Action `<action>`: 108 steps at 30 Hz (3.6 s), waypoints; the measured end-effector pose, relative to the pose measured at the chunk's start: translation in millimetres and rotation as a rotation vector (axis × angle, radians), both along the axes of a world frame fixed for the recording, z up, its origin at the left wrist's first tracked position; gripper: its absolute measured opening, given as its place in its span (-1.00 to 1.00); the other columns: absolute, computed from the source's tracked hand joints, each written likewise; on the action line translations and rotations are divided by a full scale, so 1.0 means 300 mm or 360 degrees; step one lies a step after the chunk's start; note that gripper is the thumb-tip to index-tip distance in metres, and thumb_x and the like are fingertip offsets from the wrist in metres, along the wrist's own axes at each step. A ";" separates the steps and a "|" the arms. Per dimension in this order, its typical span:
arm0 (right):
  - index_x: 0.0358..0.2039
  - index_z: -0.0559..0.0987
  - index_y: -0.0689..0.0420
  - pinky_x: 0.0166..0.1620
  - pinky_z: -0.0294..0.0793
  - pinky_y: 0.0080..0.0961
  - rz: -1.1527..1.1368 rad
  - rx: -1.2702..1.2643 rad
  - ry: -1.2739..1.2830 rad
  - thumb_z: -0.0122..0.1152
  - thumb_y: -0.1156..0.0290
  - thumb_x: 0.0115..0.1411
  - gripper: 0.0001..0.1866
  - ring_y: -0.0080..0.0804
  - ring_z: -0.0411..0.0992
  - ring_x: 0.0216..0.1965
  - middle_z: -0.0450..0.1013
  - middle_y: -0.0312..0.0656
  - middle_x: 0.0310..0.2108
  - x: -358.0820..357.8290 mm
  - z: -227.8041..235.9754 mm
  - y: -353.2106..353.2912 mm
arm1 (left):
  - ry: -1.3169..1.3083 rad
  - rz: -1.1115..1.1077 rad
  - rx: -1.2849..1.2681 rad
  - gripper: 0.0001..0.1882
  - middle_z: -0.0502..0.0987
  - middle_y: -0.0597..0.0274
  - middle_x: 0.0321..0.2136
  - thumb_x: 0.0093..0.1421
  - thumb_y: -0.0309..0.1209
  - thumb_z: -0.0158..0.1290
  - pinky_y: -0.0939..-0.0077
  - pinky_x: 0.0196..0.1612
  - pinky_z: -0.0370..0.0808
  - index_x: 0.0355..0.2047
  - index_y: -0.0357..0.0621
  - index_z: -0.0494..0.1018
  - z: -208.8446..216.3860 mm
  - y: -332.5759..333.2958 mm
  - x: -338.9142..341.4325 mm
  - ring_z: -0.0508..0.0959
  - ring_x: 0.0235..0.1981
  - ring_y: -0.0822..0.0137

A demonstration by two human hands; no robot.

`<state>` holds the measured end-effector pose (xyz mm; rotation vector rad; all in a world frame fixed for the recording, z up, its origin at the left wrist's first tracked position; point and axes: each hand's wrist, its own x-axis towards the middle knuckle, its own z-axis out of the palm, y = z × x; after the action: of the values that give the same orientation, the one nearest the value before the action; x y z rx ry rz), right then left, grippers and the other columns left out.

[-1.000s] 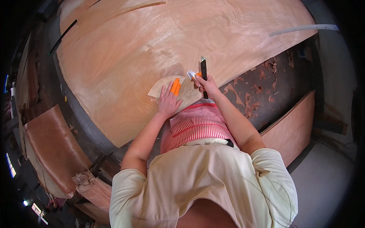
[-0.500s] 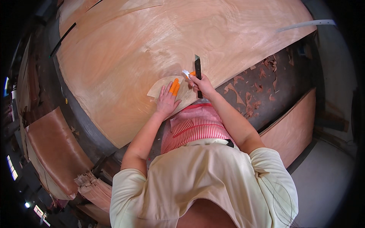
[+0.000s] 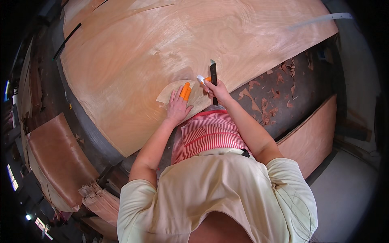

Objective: The person cuts large sheets of wood veneer on a curved metal table using a utility knife and a long flexible ruler. They measure and cut straight lines, then use a template to cut curved shapes, stacking the finished pieces.

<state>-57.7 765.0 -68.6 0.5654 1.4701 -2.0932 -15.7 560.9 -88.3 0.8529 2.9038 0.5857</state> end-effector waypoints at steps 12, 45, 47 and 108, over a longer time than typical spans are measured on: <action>-0.43 0.42 0.20 -0.81 0.03 -0.70 0.0206 0.0462 -0.0102 0.04 0.35 0.10 -0.83 -0.66 0.12 -0.86 0.37 -0.31 -0.70 -0.001 -0.020 -0.067 | -0.0035 -0.0005 0.0053 -0.36 0.14 0.01 0.07 -0.04 -0.16 0.05 0.20 0.18 -0.05 0.00 -0.28 0.21 0.019 0.007 -0.009 0.01 0.17 0.16; -0.31 0.45 0.24 -0.50 0.22 -0.78 0.0641 0.0312 0.0256 0.03 0.37 0.14 -0.80 -0.70 0.27 -0.59 0.39 -0.36 -0.62 -0.005 0.037 -0.075 | -0.0090 0.0408 0.0013 -0.36 0.14 -0.01 0.06 -0.04 -0.18 0.06 0.22 0.15 0.04 -0.01 -0.31 0.21 0.019 -0.103 0.078 0.03 0.16 0.12; -0.36 0.39 0.29 -0.41 0.37 -0.64 0.0543 0.0161 0.0180 0.05 0.42 0.12 -0.82 -0.57 0.36 -0.54 0.41 -0.25 -0.57 -0.030 0.058 -0.175 | -0.0028 0.0448 0.0070 -0.35 0.15 -0.02 0.05 -0.05 -0.19 0.06 0.21 0.15 0.06 -0.01 -0.34 0.20 0.015 -0.124 0.087 0.05 0.15 0.12; 0.00 0.26 0.29 -0.58 0.06 -0.80 -0.0824 0.0628 0.1594 -0.26 0.36 0.26 -0.64 -0.72 0.00 -0.62 0.35 -0.20 -0.17 -0.314 0.954 0.526 | -0.0529 -0.0491 0.0389 -0.70 0.46 0.27 -0.24 0.05 -0.17 -0.06 0.38 -0.22 0.39 -0.27 -0.01 0.46 0.101 0.010 0.174 0.44 -0.26 0.24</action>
<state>-152.1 922.9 217.5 -0.0441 2.5364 -2.6750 36.5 564.0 -58.0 1.0844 2.3763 0.9572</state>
